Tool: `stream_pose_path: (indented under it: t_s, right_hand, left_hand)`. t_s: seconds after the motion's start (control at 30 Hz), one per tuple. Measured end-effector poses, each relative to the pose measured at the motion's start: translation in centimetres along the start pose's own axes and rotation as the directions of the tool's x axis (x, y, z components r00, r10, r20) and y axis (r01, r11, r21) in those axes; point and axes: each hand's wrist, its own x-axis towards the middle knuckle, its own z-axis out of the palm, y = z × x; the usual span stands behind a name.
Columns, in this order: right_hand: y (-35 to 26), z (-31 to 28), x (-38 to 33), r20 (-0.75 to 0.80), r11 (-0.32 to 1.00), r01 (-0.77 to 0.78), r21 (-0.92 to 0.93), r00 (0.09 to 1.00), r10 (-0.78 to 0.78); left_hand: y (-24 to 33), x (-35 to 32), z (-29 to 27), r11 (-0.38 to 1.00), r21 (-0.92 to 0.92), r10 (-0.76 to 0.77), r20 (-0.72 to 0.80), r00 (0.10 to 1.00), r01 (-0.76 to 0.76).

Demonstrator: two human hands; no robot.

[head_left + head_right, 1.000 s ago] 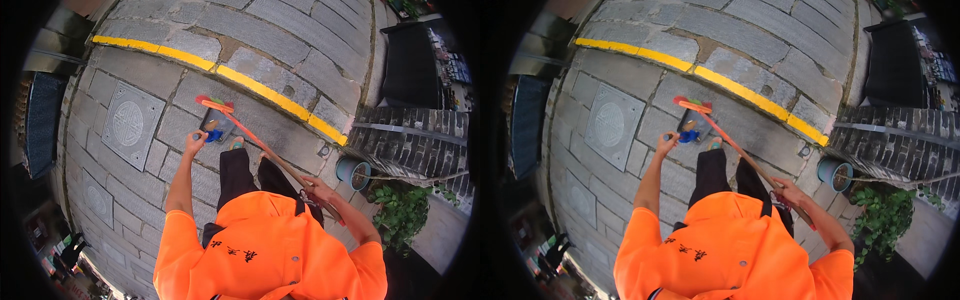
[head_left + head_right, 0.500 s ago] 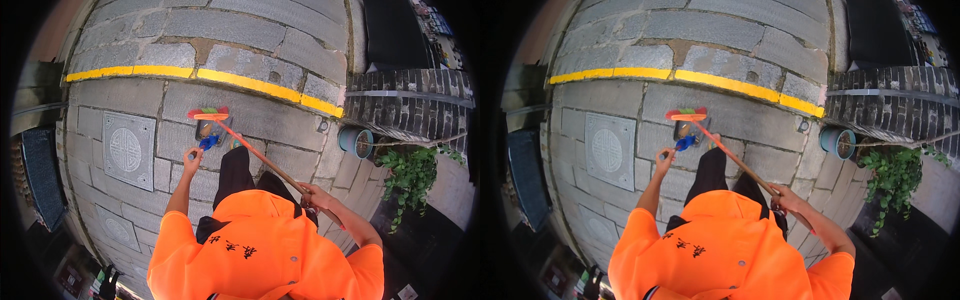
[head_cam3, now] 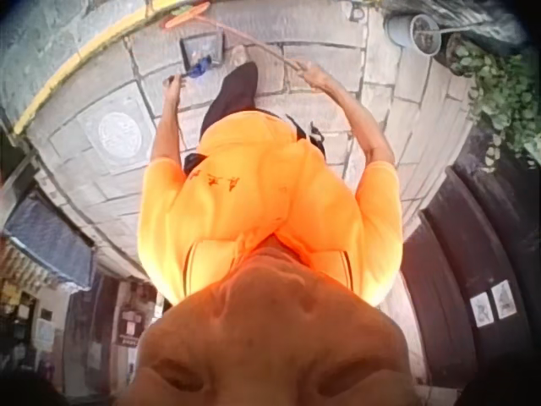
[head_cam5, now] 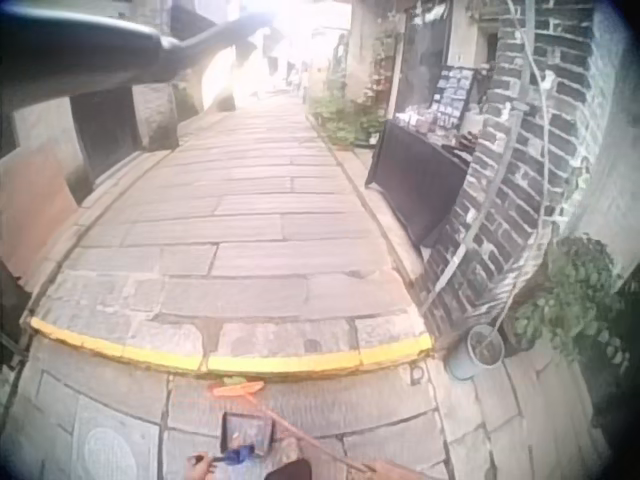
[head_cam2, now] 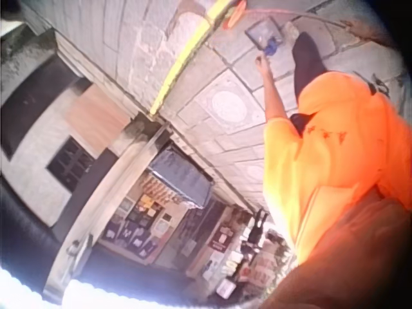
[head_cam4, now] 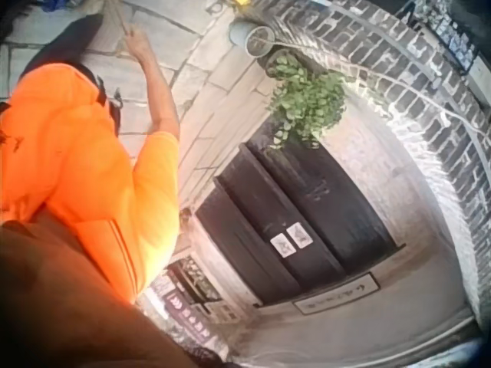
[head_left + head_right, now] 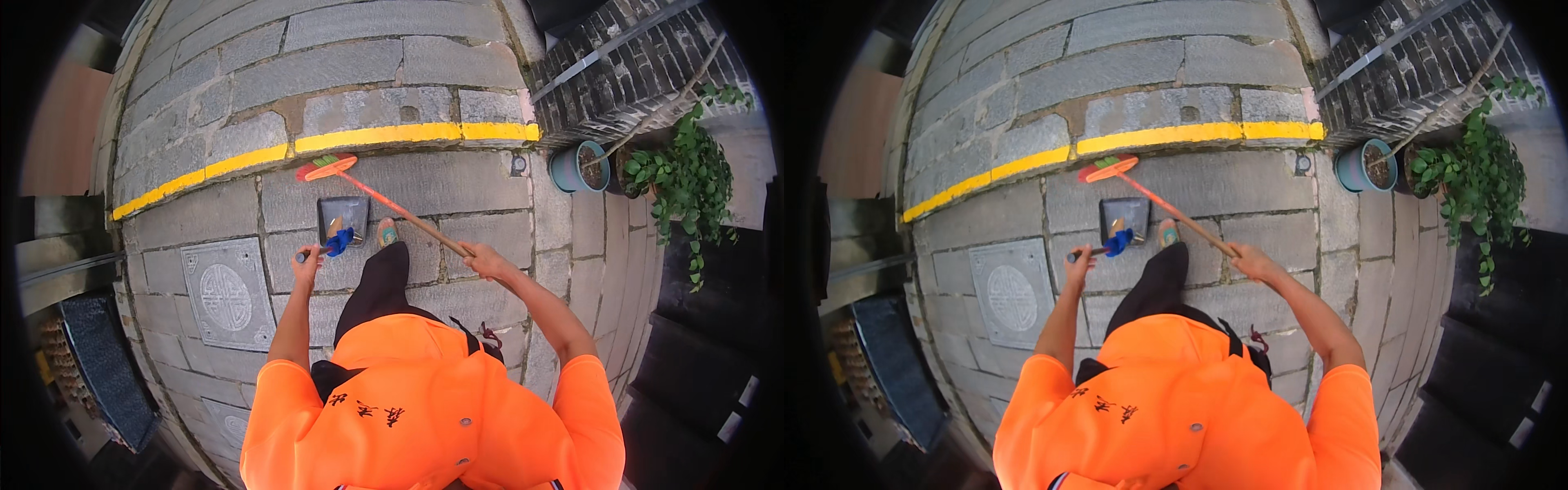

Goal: The person sweeps debris from a stone-paved street into a dustpan using a broom. They move along the street, collecting small pieces of trash and leaves while navigating around pedestrians and storefronts.

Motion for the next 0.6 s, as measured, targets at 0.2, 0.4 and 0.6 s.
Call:
stream_pose_path:
  t_s: [0.2, 0.4, 0.6]
  right_hand:
    - [14.4, 5.8, -11.9, -0.308, 0.994, -0.073, -0.084, 0.950, 0.044]
    - [14.8, 12.3, -19.6, -0.267, 0.894, -0.119, 0.433, 0.930, 0.254]
    - [17.7, 16.6, -21.9, -0.348, 0.733, -0.086, 0.674, 0.839, 0.419]
  left_hand:
    - [-0.7, -2.0, 0.0, 0.996, 0.013, 0.092, 0.067, 0.993, -0.093]
    - [0.3, -4.5, -1.1, 0.966, 0.139, 0.186, 0.220, 0.957, -0.220]
    - [4.3, -4.0, -0.7, 0.936, 0.202, 0.193, 0.385, 0.902, -0.287]
